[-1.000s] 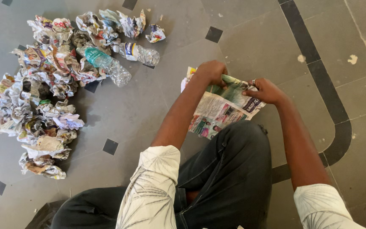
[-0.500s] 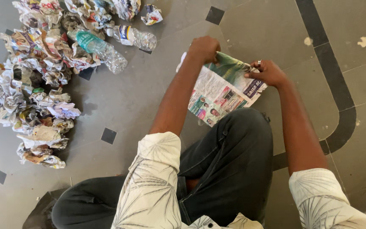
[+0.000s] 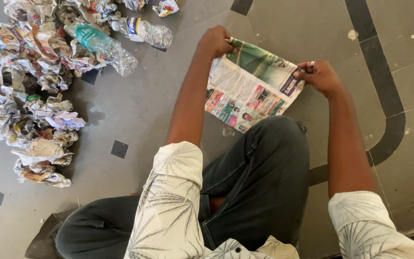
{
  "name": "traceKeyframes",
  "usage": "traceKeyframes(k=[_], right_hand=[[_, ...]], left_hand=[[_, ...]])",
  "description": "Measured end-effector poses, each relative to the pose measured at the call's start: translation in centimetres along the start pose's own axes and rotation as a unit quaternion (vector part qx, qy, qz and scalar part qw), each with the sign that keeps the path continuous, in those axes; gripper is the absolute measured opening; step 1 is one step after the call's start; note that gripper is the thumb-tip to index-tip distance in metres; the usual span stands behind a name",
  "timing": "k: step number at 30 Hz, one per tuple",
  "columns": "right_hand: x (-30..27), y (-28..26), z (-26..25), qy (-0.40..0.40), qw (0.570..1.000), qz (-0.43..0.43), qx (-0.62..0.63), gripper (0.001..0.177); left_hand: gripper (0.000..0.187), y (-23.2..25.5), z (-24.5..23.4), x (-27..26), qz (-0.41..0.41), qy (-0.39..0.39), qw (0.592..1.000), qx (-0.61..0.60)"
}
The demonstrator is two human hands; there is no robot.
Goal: The person sits on the floor and folds several newspaper sheets by hand, smoothing each fold and stacking them. The person also briefly handles a plastic water bottle and a crumpled paper bag before returning to fold more newspapers.
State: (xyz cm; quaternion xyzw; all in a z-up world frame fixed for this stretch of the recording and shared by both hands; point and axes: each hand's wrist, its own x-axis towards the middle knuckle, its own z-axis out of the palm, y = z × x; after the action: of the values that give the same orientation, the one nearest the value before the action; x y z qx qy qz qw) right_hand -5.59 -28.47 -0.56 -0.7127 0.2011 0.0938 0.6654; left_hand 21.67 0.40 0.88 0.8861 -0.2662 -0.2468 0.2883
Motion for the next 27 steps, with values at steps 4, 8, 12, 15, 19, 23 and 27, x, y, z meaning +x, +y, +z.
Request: traceKeyframes(k=[4,8,12,15,19,23,27], right_hand=[[-0.4,0.3,0.3,0.098,0.990,0.038,0.095,0.021],[-0.1,0.9,1.2,0.134,0.985,0.049,0.096,0.022],[-0.8,-1.3,3.3,0.208,0.972,0.012,-0.110,0.025],[-2.8,-4.2,6.4,0.279,0.898,-0.027,-0.341,0.034],[-2.7,-5.0,8.8,0.260,0.817,-0.154,-0.492,0.040],[0.0,-2.8,10.2,0.101,0.798,-0.270,-0.529,0.060],[-0.9,-2.1,10.6,0.123,0.824,-0.265,-0.484,0.066]], left_hand=[[0.036,-2.7,2.4,0.5,-0.036,0.068,0.987,-0.144],[0.061,-2.7,3.7,-0.8,-0.067,0.175,0.968,-0.169],[0.072,0.4,3.7,-2.9,-0.062,0.210,0.970,0.107],[0.096,3.8,6.4,-3.4,0.051,0.275,0.934,0.221],[0.088,5.7,11.8,-6.9,0.168,0.105,0.944,0.263],[0.082,4.0,13.8,-6.6,0.210,0.097,0.936,0.267],[0.083,2.4,11.7,-7.5,0.204,0.100,0.955,0.191]])
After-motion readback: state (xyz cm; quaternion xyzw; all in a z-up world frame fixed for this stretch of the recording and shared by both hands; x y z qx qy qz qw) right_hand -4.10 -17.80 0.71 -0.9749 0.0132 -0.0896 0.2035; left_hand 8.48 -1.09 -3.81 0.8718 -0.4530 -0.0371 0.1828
